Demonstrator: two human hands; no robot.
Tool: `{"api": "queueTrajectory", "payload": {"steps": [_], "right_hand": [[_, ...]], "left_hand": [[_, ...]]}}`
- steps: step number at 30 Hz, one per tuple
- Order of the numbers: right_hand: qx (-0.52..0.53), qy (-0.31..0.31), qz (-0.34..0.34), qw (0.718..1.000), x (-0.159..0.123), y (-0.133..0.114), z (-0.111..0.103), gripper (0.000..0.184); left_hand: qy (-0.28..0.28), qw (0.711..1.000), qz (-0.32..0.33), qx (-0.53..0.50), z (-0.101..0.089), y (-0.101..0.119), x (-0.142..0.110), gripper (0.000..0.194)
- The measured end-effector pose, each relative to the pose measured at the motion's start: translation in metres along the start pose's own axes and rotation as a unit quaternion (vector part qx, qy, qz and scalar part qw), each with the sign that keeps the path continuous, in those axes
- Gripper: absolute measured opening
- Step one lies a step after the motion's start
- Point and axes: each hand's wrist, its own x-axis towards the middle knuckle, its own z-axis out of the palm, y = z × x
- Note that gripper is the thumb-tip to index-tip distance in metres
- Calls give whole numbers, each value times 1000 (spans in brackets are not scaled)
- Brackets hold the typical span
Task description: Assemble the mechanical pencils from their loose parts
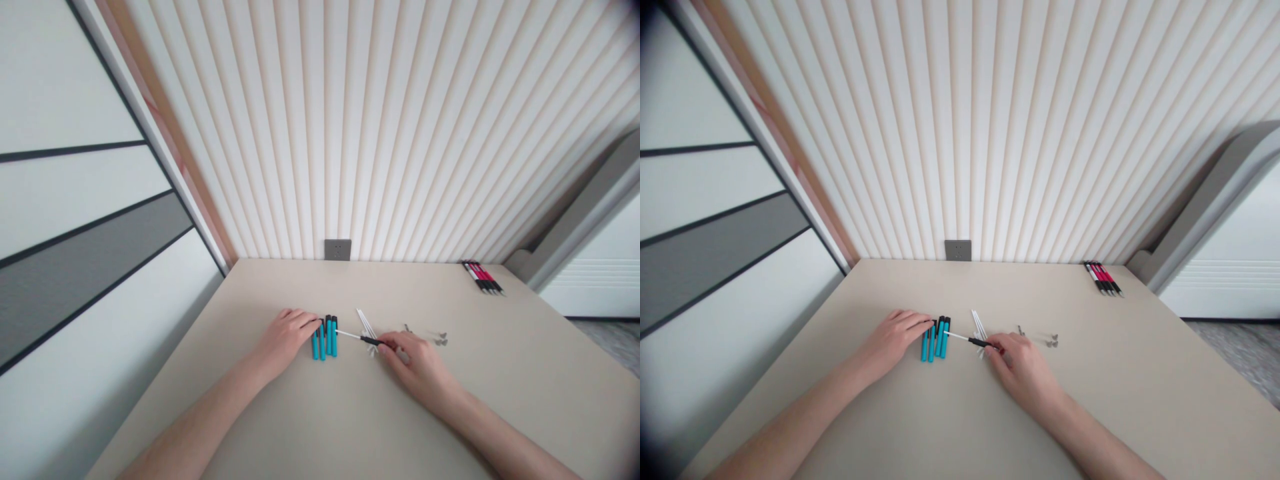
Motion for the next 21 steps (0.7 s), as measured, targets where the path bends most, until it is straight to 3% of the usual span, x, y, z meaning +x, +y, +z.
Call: {"api": "queueTrajectory", "payload": {"steps": [14, 21], "right_hand": [[-5, 2, 1, 1000, 1, -1, 1, 26], [-1, -1, 0, 1000, 1, -1, 0, 26]], "left_hand": [[-4, 1000, 2, 18, 2, -2, -1, 35], [-14, 1000, 24, 15, -1, -7, -2, 26]]}}
